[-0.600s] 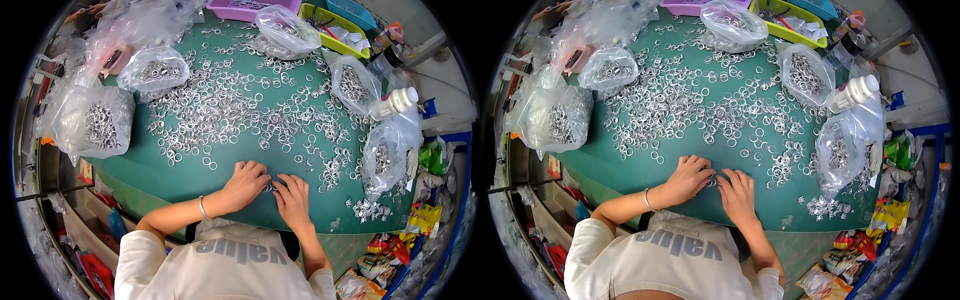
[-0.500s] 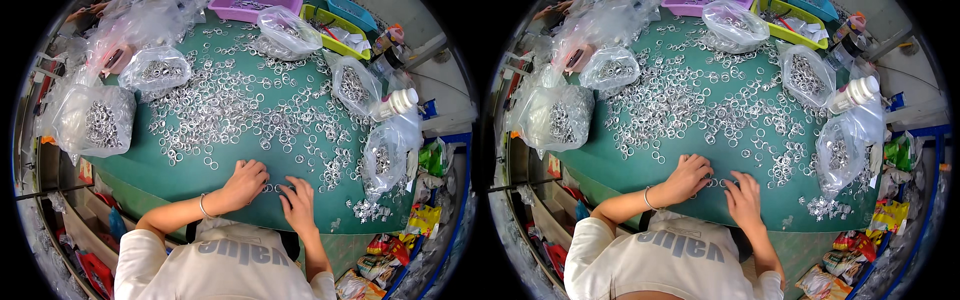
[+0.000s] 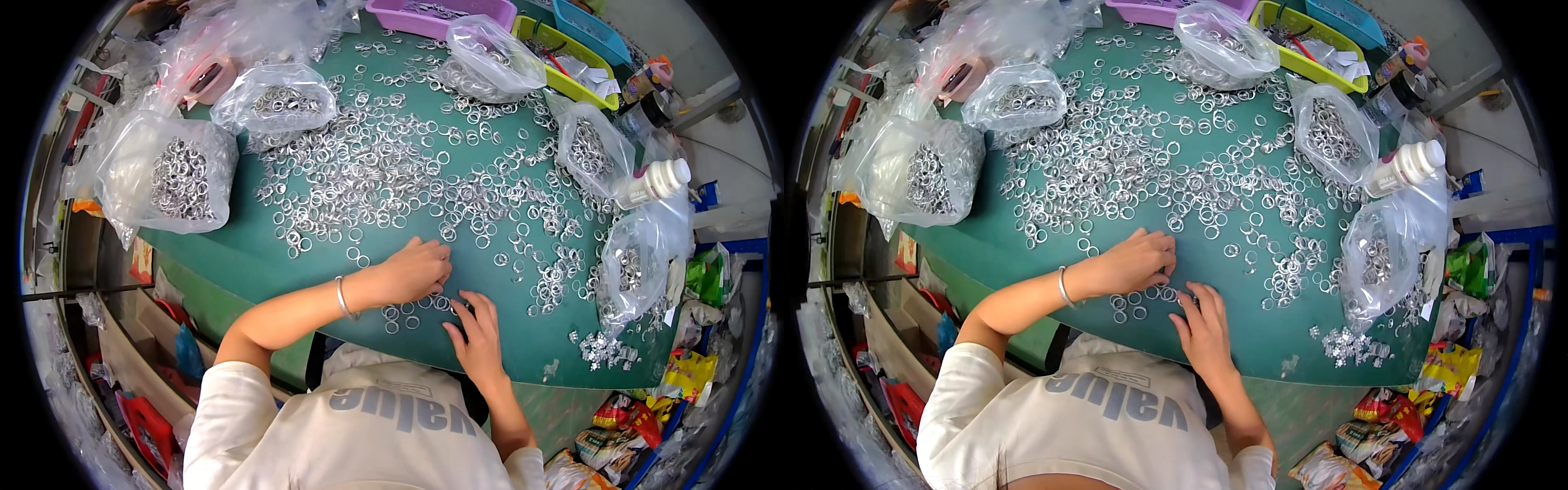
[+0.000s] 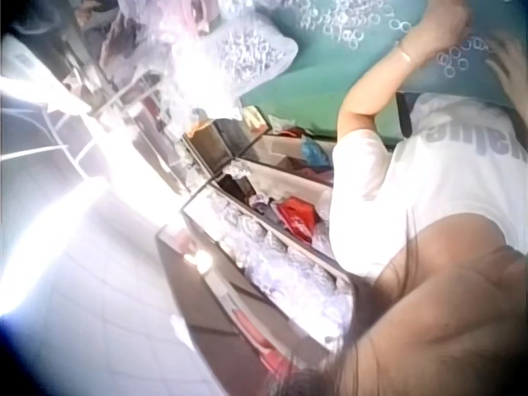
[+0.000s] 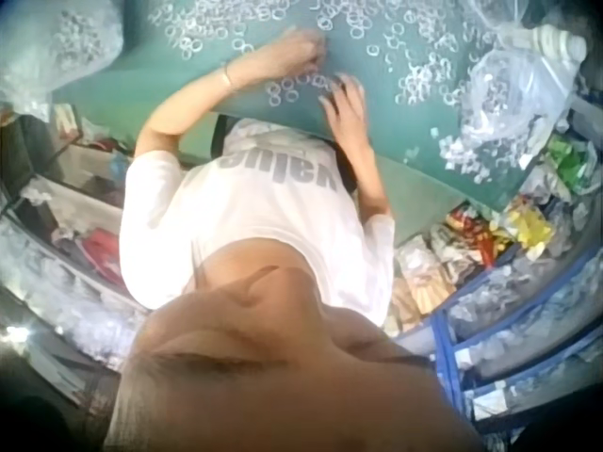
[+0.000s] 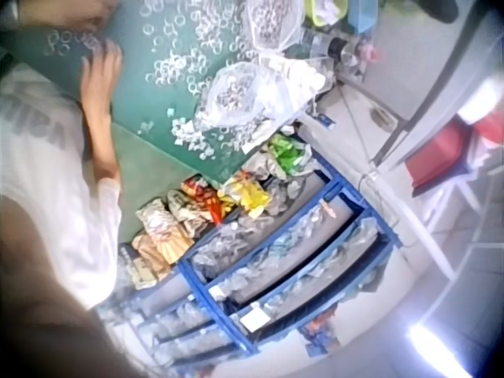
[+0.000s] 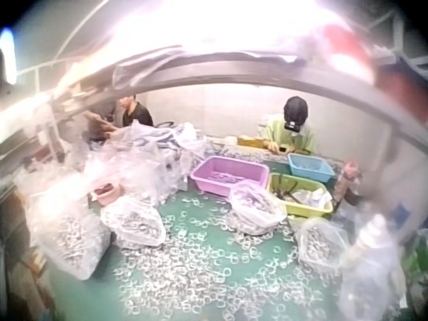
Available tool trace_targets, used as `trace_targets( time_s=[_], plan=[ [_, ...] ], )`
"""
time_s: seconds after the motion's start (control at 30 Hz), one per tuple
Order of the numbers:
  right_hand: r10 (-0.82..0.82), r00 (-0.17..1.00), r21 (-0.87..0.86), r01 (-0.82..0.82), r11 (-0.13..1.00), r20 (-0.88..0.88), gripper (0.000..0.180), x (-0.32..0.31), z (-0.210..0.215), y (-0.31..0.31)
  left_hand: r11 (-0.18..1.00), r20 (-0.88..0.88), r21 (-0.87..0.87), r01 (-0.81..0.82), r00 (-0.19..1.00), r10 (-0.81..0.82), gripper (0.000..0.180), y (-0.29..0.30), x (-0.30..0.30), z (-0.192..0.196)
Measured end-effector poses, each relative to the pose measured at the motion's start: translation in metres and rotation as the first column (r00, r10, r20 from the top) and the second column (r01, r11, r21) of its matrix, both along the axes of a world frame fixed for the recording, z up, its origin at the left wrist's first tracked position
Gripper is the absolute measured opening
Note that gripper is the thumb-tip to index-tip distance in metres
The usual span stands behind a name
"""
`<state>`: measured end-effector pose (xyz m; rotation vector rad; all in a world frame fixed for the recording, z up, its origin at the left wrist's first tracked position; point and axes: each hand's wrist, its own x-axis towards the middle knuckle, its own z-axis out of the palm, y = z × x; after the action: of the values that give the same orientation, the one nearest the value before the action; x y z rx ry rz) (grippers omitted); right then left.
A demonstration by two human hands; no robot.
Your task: The person sorts through a large pile of small metal rings and star-shaped charms on a green table by hand, picking up small handfuls to check them and then placing them into plastic bags or small containers.
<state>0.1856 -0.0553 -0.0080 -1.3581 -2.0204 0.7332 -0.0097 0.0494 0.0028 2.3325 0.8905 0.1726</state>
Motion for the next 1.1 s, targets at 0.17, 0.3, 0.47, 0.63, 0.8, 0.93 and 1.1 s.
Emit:
trace_targets(
  time_s=[0.17, 0.3, 0.47, 0.63, 0.8, 0.93, 1.1],
  plan=[
    [-0.099, 0.994, -0.039, 0.097, 0.995, -0.047, 0.042, 0.000, -0.002, -0.002, 0.977, 0.211, -0.105, -0.183, 0.957, 0.202, 0.008, 0.018, 0.001, 0.002],
    [0.025, 1.000, -0.065, -0.024, 0.998, 0.006, 0.049, -0.022, 0.000, -0.005, 0.892, 0.277, 0.106, -0.440, 0.875, 0.398, 0.008, 0.034, -0.007, -0.003],
    [-0.008, 0.990, -0.117, -0.008, 0.993, -0.140, 0.049, -0.010, 0.002, 0.007, 0.886, 0.391, 0.091, -0.454, 0.835, 0.388, 0.028, -0.021, -0.027, -0.009],
    [0.092, 0.996, -0.021, -0.092, 0.996, 0.020, 0.042, -0.019, -0.004, 0.016, 0.898, 0.356, 0.082, -0.432, 0.854, 0.378, 0.036, -0.065, -0.033, -0.013],
    [0.169, 0.985, 0.001, -0.169, 0.986, 0.040, 0.039, -0.024, 0.004, 0.031, 0.955, 0.160, 0.064, -0.289, 0.948, 0.276, 0.027, -0.040, -0.036, -0.001],
    [0.261, 0.955, -0.018, -0.261, 0.965, 0.144, 0.042, -0.020, -0.003, 0.025, 0.940, 0.250, 0.020, -0.339, 0.912, 0.324, 0.016, -0.029, -0.045, -0.014],
    [0.221, 0.975, -0.046, -0.221, 0.974, 0.010, 0.047, -0.023, 0.006, 0.032, 0.716, 0.316, 0.233, -0.658, 0.748, 0.584, 0.018, 0.006, -0.055, -0.016]
  ],
)
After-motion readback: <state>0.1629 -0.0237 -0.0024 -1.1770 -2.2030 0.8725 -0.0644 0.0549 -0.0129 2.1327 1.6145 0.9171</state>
